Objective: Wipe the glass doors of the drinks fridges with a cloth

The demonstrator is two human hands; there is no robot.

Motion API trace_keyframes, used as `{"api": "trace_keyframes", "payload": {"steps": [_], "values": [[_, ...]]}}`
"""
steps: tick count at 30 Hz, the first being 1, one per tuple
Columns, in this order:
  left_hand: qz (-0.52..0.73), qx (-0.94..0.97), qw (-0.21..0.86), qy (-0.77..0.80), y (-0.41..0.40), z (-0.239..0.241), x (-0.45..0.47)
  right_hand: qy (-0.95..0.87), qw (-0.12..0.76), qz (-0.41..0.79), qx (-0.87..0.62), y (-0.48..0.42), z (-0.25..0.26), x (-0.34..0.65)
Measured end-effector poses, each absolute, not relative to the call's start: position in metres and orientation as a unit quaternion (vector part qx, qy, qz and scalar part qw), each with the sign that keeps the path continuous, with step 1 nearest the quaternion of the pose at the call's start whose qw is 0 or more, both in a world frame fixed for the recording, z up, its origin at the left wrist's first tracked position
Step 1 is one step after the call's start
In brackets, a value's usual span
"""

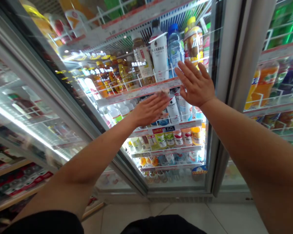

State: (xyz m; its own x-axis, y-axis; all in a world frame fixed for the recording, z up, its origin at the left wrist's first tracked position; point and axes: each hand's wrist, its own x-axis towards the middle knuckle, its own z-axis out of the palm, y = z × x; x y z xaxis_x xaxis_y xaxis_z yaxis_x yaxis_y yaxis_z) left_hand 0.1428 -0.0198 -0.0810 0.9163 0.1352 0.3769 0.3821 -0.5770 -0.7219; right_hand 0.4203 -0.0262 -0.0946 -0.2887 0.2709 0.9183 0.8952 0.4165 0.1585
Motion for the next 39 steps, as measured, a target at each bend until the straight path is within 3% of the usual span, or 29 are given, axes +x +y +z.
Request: {"api": "trace_keyframes", "payload": {"steps": [2,6,8,10,14,19,22,28,32,35,39], "values": [[-0.128,-0.877,0.444,-0.135,-0.019,-0.082,0.133,-0.722,0.436,-0.356,-0.402,-0.027,-0.094,0.420],[-0.302,-0.806,0.435,-0.264,-0.015,-0.066,0.112,-0.728,0.437,-0.348,-0.398,-0.030,-0.094,0.421],[-0.343,-0.788,0.416,-0.298,-0.016,-0.080,0.108,-0.730,0.440,-0.338,-0.400,-0.031,-0.094,0.420],[-0.303,-0.813,0.411,-0.278,-0.019,-0.110,0.106,-0.730,0.439,-0.325,-0.411,-0.031,-0.093,0.419],[-0.106,-0.883,0.432,-0.152,-0.025,-0.144,0.092,-0.722,0.424,-0.322,-0.441,-0.030,-0.092,0.418],[-0.280,-0.797,0.465,-0.265,-0.024,-0.101,0.069,-0.719,0.403,-0.364,-0.434,-0.029,-0.094,0.420],[-0.351,-0.752,0.459,-0.316,-0.026,-0.106,0.069,-0.718,0.400,-0.382,-0.424,-0.029,-0.095,0.421],[-0.148,-0.878,0.413,-0.192,-0.029,-0.135,0.070,-0.725,0.419,-0.348,-0.422,-0.029,-0.094,0.420],[-0.317,-0.804,0.396,-0.310,-0.026,-0.092,0.064,-0.724,0.408,-0.318,-0.456,-0.030,-0.093,0.419],[-0.391,-0.762,0.375,-0.354,-0.028,-0.087,0.069,-0.725,0.406,-0.306,-0.465,-0.031,-0.093,0.419],[-0.216,-0.853,0.393,-0.268,-0.031,-0.115,0.079,-0.727,0.416,-0.319,-0.444,-0.032,-0.092,0.419]]}}
